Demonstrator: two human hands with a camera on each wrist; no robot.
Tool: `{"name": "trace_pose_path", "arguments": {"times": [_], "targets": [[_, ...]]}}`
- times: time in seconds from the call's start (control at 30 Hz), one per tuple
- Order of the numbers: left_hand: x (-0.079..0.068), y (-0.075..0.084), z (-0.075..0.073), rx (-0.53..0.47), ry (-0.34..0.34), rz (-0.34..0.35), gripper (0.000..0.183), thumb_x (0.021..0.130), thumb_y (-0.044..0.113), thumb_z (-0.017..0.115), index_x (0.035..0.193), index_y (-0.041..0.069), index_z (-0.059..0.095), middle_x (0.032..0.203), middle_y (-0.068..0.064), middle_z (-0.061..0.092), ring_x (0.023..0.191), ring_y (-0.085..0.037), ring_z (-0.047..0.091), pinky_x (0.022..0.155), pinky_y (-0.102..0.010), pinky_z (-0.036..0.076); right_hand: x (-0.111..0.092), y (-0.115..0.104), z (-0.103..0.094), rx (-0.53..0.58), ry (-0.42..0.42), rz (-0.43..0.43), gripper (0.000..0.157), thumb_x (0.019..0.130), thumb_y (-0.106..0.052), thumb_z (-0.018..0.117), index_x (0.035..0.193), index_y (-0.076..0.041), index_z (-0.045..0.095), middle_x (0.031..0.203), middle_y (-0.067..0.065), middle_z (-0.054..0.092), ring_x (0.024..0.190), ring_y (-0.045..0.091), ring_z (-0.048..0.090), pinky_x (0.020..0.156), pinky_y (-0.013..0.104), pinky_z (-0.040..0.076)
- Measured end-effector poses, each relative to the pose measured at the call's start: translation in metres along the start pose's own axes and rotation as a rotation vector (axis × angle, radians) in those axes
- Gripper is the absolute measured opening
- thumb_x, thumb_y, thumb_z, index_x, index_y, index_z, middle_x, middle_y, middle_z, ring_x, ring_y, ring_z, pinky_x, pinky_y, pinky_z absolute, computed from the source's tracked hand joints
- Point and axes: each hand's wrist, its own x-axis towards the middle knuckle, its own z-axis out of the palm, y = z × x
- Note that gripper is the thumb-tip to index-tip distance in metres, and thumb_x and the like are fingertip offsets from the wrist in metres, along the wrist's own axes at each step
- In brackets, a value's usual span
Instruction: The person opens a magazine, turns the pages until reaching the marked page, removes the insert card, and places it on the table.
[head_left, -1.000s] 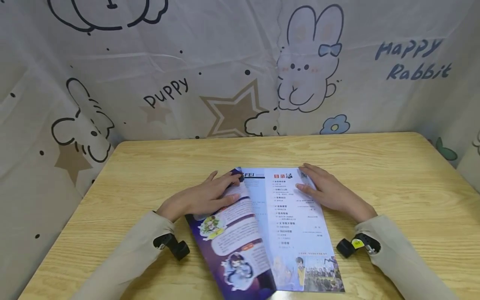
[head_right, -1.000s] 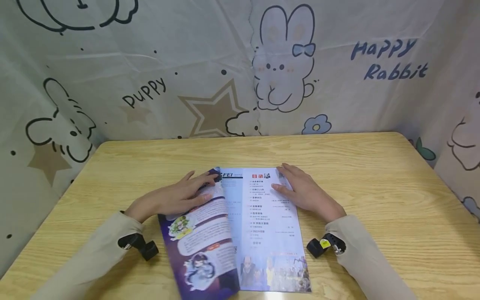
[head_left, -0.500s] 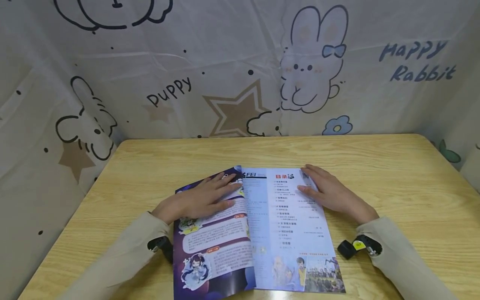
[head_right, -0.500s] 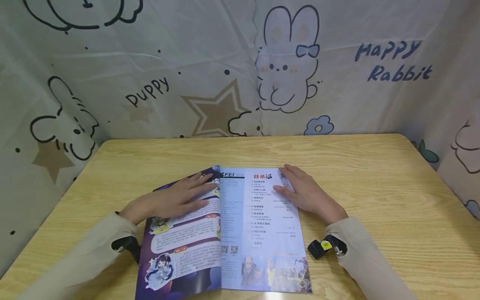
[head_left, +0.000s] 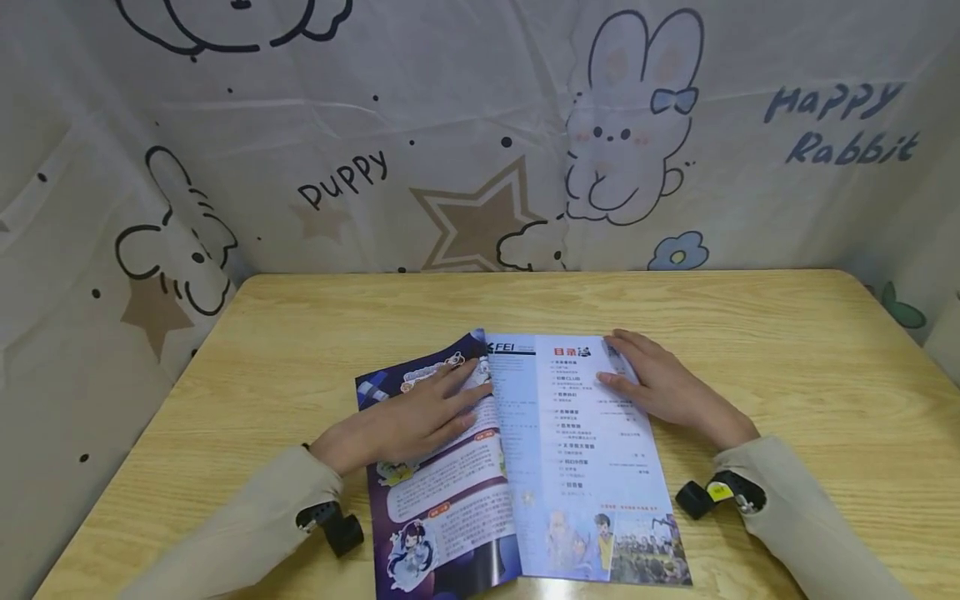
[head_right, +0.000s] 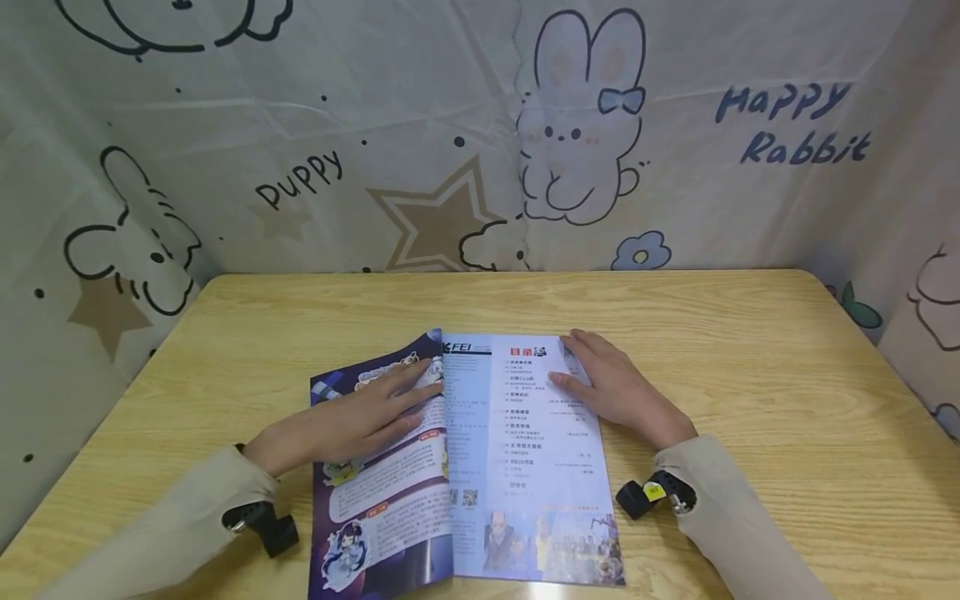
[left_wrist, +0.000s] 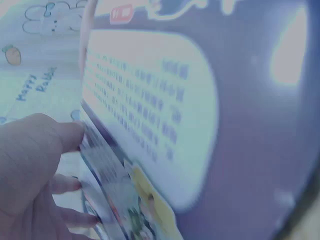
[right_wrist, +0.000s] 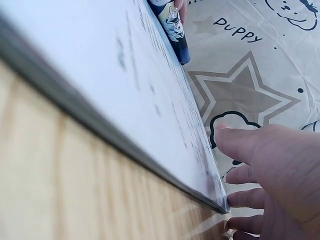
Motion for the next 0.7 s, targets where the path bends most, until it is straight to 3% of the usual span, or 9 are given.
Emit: {"name": "trace_pose_path", "arguments": {"times": [0.37,0.57,0.7], "targets": [[0.008,-0.001,-0.016,-0.068,-0.019,-0.074,0.049,0.102,0.042,0.043,0.143,0.015,0.037,0.159,-0.022,0.011,0.144,-0.045,0.014,0.11,-0.063,0.023,0.0,0.0,0.001,-0.009,0.001,0.003,0.07,0.097,-0.043,0.053,0.149,-0.001,0.031,0.155,0.025,0.021,0.141,0.047,0.019,0.112,0.062,0.019],[0.016,-0.006,-0.01,-0.084,-0.051,-0.198,0.038,0.099,0.047,0.044,0.124,0.019,0.046,0.161,-0.018,0.006,0.143,-0.05,0.006,0.101,-0.077,0.017,0.0,0.0,-0.001,-0.014,0.01,0.009,0.072,0.096,-0.041,0.057,0.15,-0.003,0.03,0.155,0.024,0.022,0.14,0.047,0.022,0.111,0.062,0.021],[0.029,-0.008,-0.002,-0.028,-0.033,-0.171,0.051,0.098,0.052,0.044,0.136,0.018,0.04,0.161,-0.016,0.008,0.145,-0.045,0.001,0.104,-0.076,0.013,0.002,0.001,0.001,-0.012,0.027,0.002,0.071,0.095,-0.04,0.058,0.149,-0.003,0.031,0.154,0.024,0.024,0.139,0.047,0.026,0.109,0.062,0.025]]}}
